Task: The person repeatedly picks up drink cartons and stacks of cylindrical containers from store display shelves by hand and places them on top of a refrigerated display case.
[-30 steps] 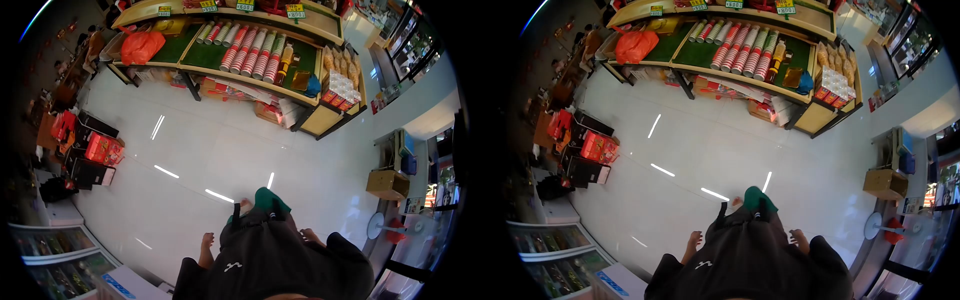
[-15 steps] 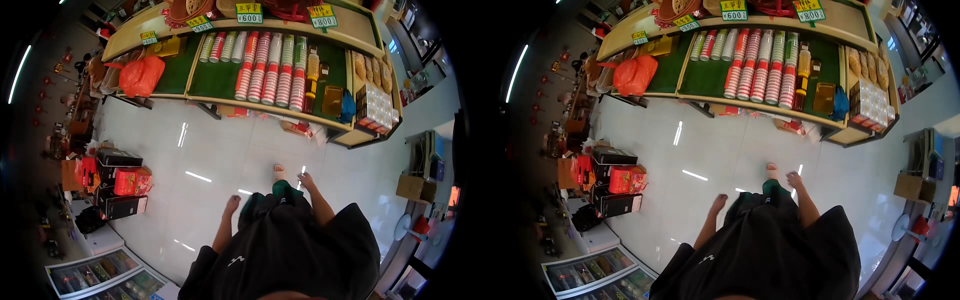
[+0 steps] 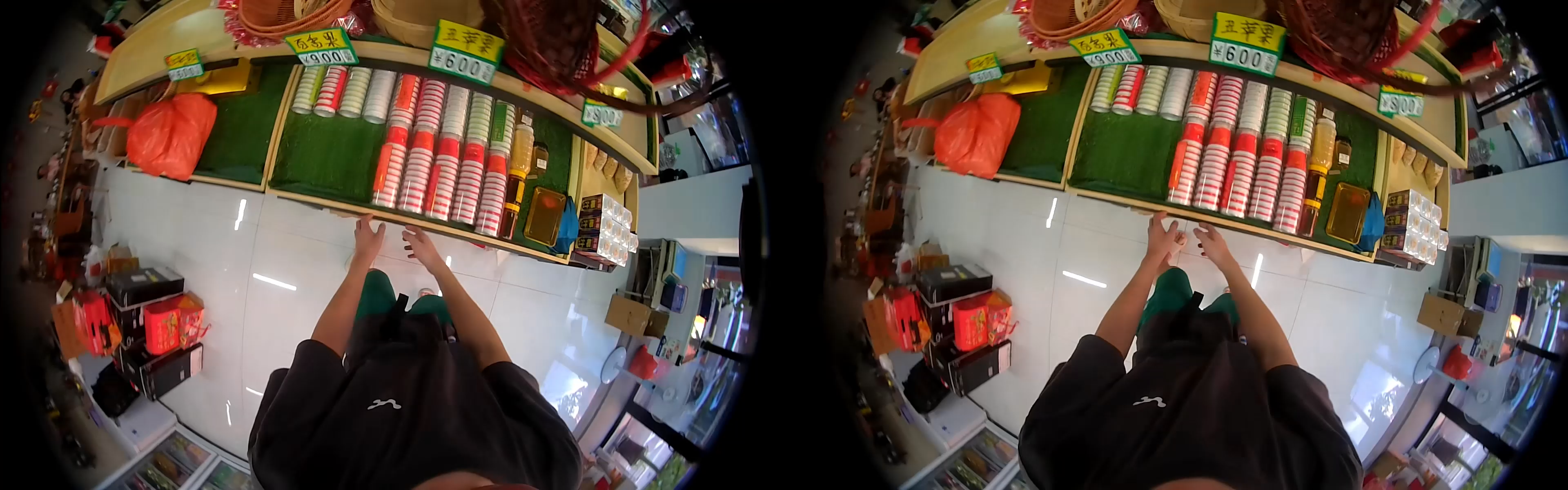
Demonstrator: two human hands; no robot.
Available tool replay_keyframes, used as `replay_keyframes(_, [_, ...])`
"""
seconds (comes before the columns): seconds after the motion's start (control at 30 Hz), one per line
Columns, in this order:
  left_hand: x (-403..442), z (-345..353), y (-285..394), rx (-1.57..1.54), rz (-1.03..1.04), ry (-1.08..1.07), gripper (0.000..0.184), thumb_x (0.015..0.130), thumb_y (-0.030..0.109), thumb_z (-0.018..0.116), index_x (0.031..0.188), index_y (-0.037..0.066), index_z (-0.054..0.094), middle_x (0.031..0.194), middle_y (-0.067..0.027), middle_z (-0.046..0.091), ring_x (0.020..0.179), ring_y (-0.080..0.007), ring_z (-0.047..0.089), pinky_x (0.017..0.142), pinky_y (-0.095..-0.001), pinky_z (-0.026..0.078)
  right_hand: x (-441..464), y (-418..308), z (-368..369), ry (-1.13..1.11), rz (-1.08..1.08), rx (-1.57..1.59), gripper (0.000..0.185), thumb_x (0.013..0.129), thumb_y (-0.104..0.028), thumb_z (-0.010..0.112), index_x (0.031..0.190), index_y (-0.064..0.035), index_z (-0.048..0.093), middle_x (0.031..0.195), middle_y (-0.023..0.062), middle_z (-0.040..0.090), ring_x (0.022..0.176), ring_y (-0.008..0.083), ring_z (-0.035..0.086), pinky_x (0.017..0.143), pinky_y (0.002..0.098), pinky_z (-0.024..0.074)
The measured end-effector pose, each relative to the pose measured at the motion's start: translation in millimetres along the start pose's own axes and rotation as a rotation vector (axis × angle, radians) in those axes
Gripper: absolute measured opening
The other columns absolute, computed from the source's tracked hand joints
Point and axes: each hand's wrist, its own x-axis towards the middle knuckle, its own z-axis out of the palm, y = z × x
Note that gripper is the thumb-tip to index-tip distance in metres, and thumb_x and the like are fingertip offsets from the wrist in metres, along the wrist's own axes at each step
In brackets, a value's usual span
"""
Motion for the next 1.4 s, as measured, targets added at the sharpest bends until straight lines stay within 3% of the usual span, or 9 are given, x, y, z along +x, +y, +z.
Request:
replay_keyframes(0.13, [95.1, 20.4, -23.7, 0.074, 0.014, -0.075, 0.073, 0.074, 0.041, 0.069, 0.122, -0.004, 0.040, 0.120, -0.0267, 0.044, 0.103, -0.0435, 0.050, 0.087, -0.0491, 0.042, 46.3, 4.3, 35.2, 0.127, 0.115, 0.016, 0.053, 0.088, -0.039, 0.053, 0.130, -0.0071, 0.042, 0.106, 0.0102, 0.057, 0.086, 0.0207, 0.058, 0.068, 0.0311, 0.0485])
replay_keyframes(0.23, [143.9, 41.6, -40.9, -0.255, -0.237, -0.533, 0.089, 0.061, 0.049, 0.078, 0.118, -0.007, 0.040, 0.116, -0.0287, 0.047, 0.107, -0.0422, 0.050, 0.086, -0.0444, 0.044, 49.7, -0.5, 50.7, 0.162, 0.192, 0.026, 0.048, 0.090, -0.035, 0.051, 0.128, -0.0078, 0.044, 0.104, 0.0082, 0.058, 0.084, 0.0191, 0.058, 0.068, 0.0308, 0.0487])
replay_keyframes(0.37, [143.3, 33.6, -25.4, -0.046, -0.200, -0.448, 0.087, 0.059, 0.049, 0.080, 0.113, -0.007, 0.042, 0.108, -0.0274, 0.051, 0.102, -0.0411, 0.053, 0.086, -0.0419, 0.045, 38.2, -7.3, 71.3, 0.272, 0.228, 0.153, 0.041, 0.091, -0.032, 0.049, 0.125, -0.0083, 0.046, 0.102, 0.0062, 0.059, 0.084, 0.0174, 0.058, 0.069, 0.0312, 0.0486])
replay_keyframes(0.63, [91.9, -62.0, 25.2, -0.681, -0.253, -0.839, 0.081, 0.066, 0.012, 0.080, 0.130, 0.004, 0.030, 0.120, -0.0128, 0.047, 0.110, -0.0210, 0.050, 0.081, -0.0318, 0.050, 10.9, -39.1, 88.2, 0.409, 0.109, 0.171, 0.079, 0.080, -0.048, 0.061, 0.135, -0.0012, 0.031, 0.104, 0.0176, 0.059, 0.087, 0.0248, 0.058, 0.075, 0.0329, 0.0488])
replay_keyframes(0.7, [71.7, -76.3, 29.9, -0.492, -0.130, -0.911, 0.092, 0.061, 0.015, 0.083, 0.133, 0.005, 0.027, 0.124, -0.0112, 0.046, 0.115, -0.0223, 0.048, 0.088, -0.0340, 0.047, -13.6, -41.0, 94.8, 0.381, 0.104, 0.231, 0.082, 0.075, -0.047, 0.068, 0.133, 0.0001, 0.034, 0.106, 0.0185, 0.058, 0.094, 0.0250, 0.058, 0.083, 0.0336, 0.0463])
replay_keyframes(0.77, [49.8, -91.5, 50.0, -0.480, 0.089, -1.006, 0.096, 0.056, 0.017, 0.085, 0.132, 0.004, 0.028, 0.125, -0.0111, 0.044, 0.118, -0.0227, 0.044, 0.095, -0.0369, 0.042, -32.3, -21.7, 106.9, 0.559, -0.299, -0.028, 0.082, 0.069, -0.042, 0.074, 0.131, -0.0013, 0.038, 0.113, 0.0172, 0.055, 0.101, 0.0237, 0.056, 0.087, 0.0340, 0.0450])
replay_keyframes(0.97, [-38.0, -79.8, 55.2, -0.070, 0.759, -1.317, 0.093, 0.059, 0.036, 0.080, 0.128, 0.000, 0.027, 0.113, -0.0205, 0.046, 0.104, -0.0318, 0.047, 0.098, -0.0462, 0.029, -170.3, 62.9, 136.6, 0.708, -0.316, 0.289, 0.051, 0.071, -0.020, 0.073, 0.116, -0.0031, 0.055, 0.110, 0.0089, 0.061, 0.100, 0.0194, 0.058, 0.087, 0.0338, 0.0459])
replay_keyframes(1.1, [-136.0, -77.9, 97.2, 0.226, 0.906, -1.691, 0.099, 0.056, 0.024, 0.083, 0.133, 0.004, 0.024, 0.123, -0.0179, 0.043, 0.117, -0.0314, 0.043, 0.099, -0.0376, 0.037, -300.0, 96.1, 180.6, 0.832, -0.313, 0.582, 0.042, 0.074, -0.021, 0.075, 0.109, -0.0021, 0.059, 0.104, 0.0080, 0.064, 0.099, 0.0189, 0.059, 0.086, 0.0356, 0.0471])
replay_keyframes(1.4, [-400.5, -39.8, 107.1, 0.171, 1.359, -2.552, 0.093, 0.059, 0.029, 0.080, 0.133, 0.003, 0.029, 0.122, -0.0224, 0.044, 0.116, -0.0368, 0.043, 0.099, -0.0416, 0.035, -477.1, 221.5, 312.7, 1.870, -0.608, 1.155, 0.070, 0.065, -0.002, 0.079, 0.125, -0.0031, 0.043, 0.118, 0.0089, 0.055, 0.108, 0.0192, 0.054, 0.091, 0.0357, 0.0464])
